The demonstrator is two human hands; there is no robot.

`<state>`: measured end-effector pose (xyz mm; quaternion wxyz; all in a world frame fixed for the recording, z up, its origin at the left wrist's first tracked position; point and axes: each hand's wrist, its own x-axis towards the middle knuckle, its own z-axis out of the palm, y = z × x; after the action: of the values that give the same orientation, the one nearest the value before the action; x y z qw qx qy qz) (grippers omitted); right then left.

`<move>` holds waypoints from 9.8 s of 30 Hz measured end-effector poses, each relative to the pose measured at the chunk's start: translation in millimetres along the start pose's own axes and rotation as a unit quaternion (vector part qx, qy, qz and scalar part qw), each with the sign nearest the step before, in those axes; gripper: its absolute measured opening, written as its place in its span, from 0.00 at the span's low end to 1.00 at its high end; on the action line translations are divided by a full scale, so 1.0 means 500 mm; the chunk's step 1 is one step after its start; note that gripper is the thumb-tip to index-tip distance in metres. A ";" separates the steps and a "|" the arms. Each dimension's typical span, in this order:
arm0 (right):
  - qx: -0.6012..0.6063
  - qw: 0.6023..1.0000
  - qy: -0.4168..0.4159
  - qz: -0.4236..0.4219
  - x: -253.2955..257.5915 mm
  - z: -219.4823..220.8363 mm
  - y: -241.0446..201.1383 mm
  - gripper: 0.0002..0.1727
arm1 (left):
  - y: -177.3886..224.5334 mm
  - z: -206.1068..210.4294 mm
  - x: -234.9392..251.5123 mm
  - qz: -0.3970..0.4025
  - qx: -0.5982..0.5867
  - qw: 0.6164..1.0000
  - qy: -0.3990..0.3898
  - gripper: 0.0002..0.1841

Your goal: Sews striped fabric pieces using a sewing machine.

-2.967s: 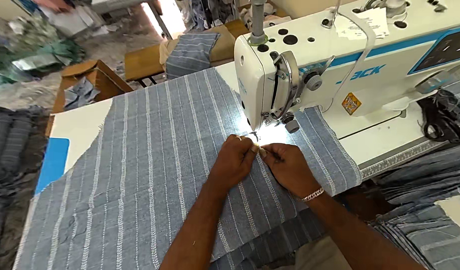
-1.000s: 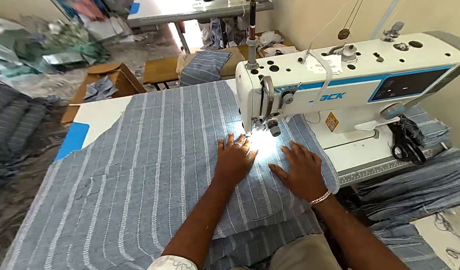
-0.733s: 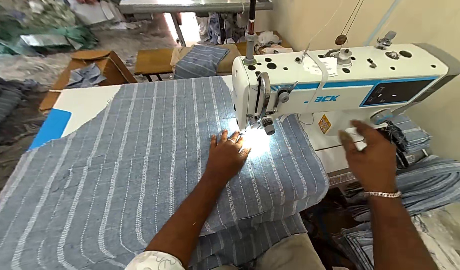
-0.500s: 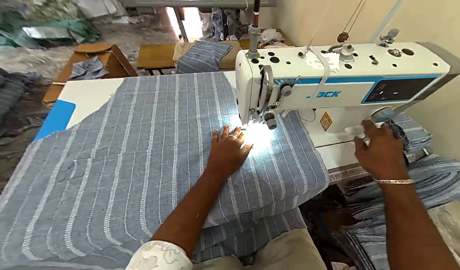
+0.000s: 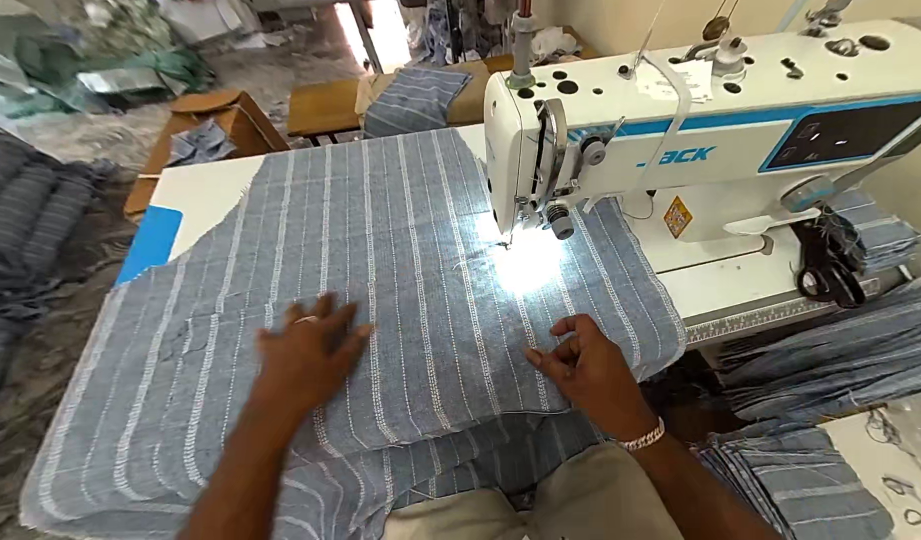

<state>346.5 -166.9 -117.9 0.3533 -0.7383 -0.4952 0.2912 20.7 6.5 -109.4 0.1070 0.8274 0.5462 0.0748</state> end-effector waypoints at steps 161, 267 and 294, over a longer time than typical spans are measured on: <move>-0.235 0.929 0.037 -0.282 0.217 -0.009 0.052 0.15 | 0.060 0.038 0.251 0.035 0.026 0.997 0.061 0.50; -0.282 0.895 -0.078 -0.336 0.293 -0.046 0.009 0.16 | 0.294 0.120 0.171 0.237 0.041 0.970 -0.014 0.24; -0.395 0.870 -0.047 -0.291 0.358 -0.190 0.130 0.31 | 0.127 0.077 0.054 0.070 0.060 0.995 0.024 0.35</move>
<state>515.8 -38.2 -129.7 0.0768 -0.6242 -0.7775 -0.0101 97.0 3.5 -129.7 0.0384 0.8665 0.4930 0.0686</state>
